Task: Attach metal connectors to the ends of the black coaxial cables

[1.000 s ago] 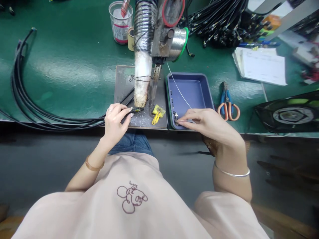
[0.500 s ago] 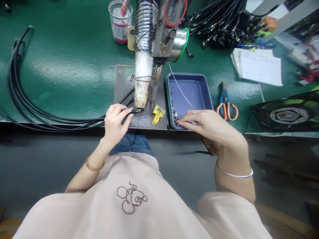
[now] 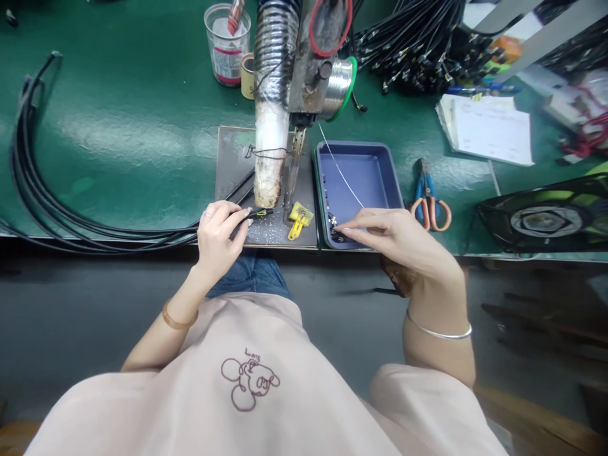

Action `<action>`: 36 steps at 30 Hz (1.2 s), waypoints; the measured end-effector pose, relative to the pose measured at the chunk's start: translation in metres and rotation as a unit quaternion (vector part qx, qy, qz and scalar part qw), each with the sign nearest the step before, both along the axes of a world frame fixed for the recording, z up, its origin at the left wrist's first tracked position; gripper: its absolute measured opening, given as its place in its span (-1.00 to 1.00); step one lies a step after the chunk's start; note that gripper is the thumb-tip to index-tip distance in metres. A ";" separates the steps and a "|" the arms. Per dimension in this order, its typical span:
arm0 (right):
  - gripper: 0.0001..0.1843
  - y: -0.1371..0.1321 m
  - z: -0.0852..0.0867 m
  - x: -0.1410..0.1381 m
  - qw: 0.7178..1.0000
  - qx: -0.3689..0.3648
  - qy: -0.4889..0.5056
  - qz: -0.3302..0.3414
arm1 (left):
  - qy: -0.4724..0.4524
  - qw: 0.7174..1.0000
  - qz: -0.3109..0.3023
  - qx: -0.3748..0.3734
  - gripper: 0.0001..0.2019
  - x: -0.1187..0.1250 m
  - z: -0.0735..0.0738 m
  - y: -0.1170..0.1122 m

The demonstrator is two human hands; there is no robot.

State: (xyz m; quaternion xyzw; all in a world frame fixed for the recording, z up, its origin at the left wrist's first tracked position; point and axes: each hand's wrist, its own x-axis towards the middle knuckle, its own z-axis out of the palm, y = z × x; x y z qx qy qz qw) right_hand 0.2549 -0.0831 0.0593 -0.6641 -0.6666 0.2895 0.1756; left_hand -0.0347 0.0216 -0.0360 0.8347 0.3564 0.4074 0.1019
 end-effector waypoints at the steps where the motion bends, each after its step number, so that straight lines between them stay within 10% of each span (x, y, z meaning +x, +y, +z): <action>1: -0.55 0.000 0.000 0.000 1.000 0.002 0.001 -0.003 | 0.001 1.000 0.001 0.000 -0.86 0.000 0.000 0.000; 36: -0.51 0.057 -0.030 0.001 0.979 0.092 -0.158 -0.089 | -0.011 1.000 -0.004 0.021 -0.87 0.000 -0.003 0.001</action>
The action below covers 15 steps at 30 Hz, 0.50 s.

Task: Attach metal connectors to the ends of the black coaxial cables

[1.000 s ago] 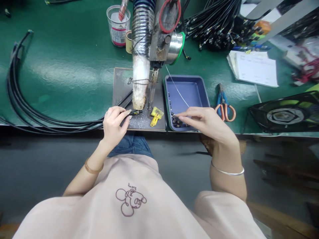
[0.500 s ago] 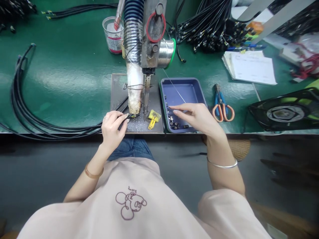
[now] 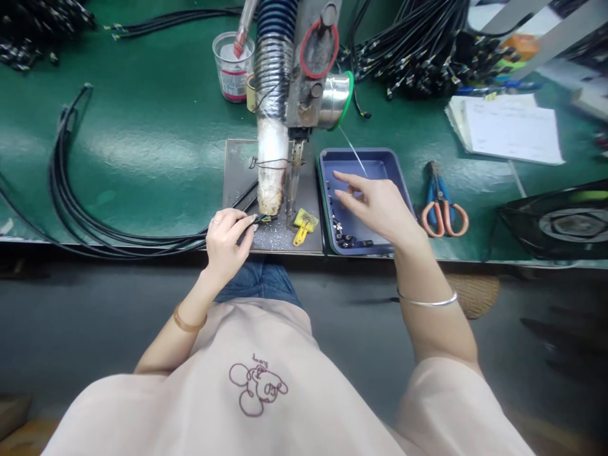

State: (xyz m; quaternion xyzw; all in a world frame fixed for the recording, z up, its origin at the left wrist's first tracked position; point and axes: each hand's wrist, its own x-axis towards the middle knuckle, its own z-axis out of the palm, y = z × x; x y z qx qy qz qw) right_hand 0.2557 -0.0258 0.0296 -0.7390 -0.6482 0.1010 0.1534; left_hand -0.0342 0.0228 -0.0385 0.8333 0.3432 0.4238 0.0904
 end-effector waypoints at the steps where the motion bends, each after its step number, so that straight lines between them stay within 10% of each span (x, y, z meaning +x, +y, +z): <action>1: -0.51 0.005 -0.003 0.000 1.000 -0.007 -0.007 0.010 | 0.001 1.000 0.000 -0.001 -0.86 0.000 0.000 0.000; 15: -0.53 -0.028 -0.006 -0.005 0.998 -0.034 0.040 0.023 | 0.019 1.000 -0.012 -0.018 -0.80 -0.002 -0.001 -0.002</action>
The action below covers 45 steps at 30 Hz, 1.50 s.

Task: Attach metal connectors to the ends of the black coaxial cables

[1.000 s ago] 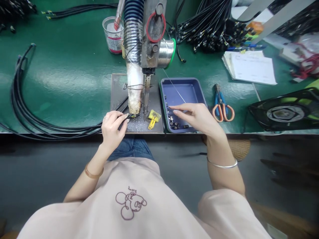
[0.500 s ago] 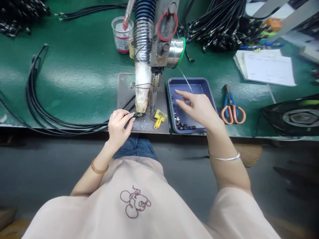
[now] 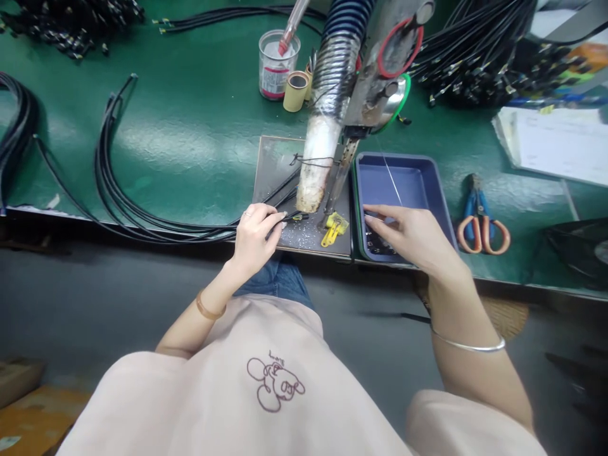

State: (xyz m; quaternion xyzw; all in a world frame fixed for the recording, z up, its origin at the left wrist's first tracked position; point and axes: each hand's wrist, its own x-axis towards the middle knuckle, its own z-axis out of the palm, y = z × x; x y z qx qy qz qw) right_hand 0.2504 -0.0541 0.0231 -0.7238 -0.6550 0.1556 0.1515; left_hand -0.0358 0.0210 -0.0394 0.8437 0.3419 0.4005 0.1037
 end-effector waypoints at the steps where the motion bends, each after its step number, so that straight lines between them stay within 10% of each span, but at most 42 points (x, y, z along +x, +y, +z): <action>1: -0.52 -0.001 0.001 0.000 1.000 -0.001 0.008 -0.005 | -0.003 1.000 -0.001 -0.004 -0.80 0.000 0.001 0.000; 17: -0.48 -0.019 0.019 -0.011 0.982 0.072 0.041 -0.170 | 0.158 0.981 0.109 -0.009 -0.53 -0.043 0.007 -0.003; 32: -0.59 -0.046 0.018 0.004 0.992 -0.031 -0.037 -0.114 | 0.151 0.982 0.015 -0.110 -0.62 -0.055 0.020 0.051; 45: -0.51 -0.047 0.017 -0.015 0.979 0.073 0.018 -0.190 | 0.190 0.969 0.122 -0.096 -0.67 -0.019 0.037 0.064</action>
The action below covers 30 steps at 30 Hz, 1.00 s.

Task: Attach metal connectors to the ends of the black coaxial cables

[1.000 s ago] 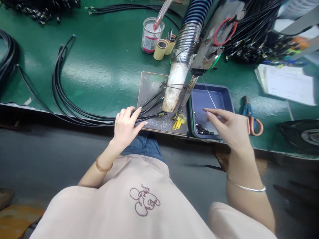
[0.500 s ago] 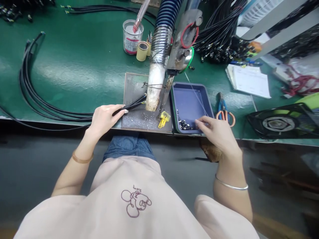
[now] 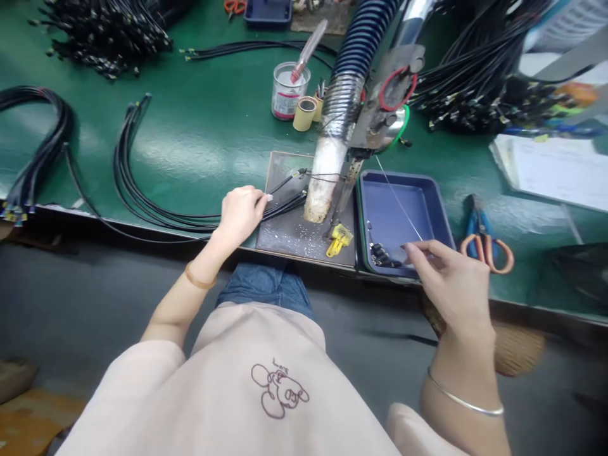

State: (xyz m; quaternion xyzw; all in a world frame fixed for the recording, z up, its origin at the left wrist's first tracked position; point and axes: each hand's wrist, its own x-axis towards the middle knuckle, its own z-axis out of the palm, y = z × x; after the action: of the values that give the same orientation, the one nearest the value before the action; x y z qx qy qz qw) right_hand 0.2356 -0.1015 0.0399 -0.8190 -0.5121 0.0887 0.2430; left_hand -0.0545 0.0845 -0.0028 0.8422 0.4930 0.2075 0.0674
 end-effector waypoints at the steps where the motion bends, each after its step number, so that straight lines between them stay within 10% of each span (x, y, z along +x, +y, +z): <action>1: -0.51 -0.001 -0.001 -0.002 1.000 0.009 0.003 0.000 | 0.011 1.000 0.004 -0.005 -0.66 0.004 0.001 0.000; 10: -0.58 -0.012 -0.006 -0.007 0.996 0.072 -0.044 0.006 | -0.018 1.000 0.004 0.022 -0.74 0.008 -0.011 -0.015; 16: -0.63 -0.016 -0.005 -0.010 0.996 0.077 -0.054 -0.010 | -0.087 0.994 0.007 0.071 -0.67 -0.032 -0.012 -0.026; 20: -0.69 -0.019 -0.008 -0.010 0.982 0.158 -0.103 -0.022 | -0.170 0.966 0.150 0.127 -0.57 -0.096 -0.015 -0.039; 24: -0.75 -0.026 -0.010 -0.027 0.910 0.351 -0.217 -0.026 | -0.256 0.892 0.332 0.170 -0.36 -0.160 -0.035 -0.044; 30: -0.57 -0.016 -0.020 -0.106 0.898 0.311 -0.068 0.305 | -0.285 0.868 0.398 0.081 -0.20 -0.201 -0.078 -0.011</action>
State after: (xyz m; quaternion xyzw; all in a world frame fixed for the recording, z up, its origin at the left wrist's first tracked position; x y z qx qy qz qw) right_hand 0.1297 -0.1178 0.0200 -0.5095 -0.7534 -0.0614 0.4111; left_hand -0.2558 0.0732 -0.0806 0.4815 0.7270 0.4871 0.0486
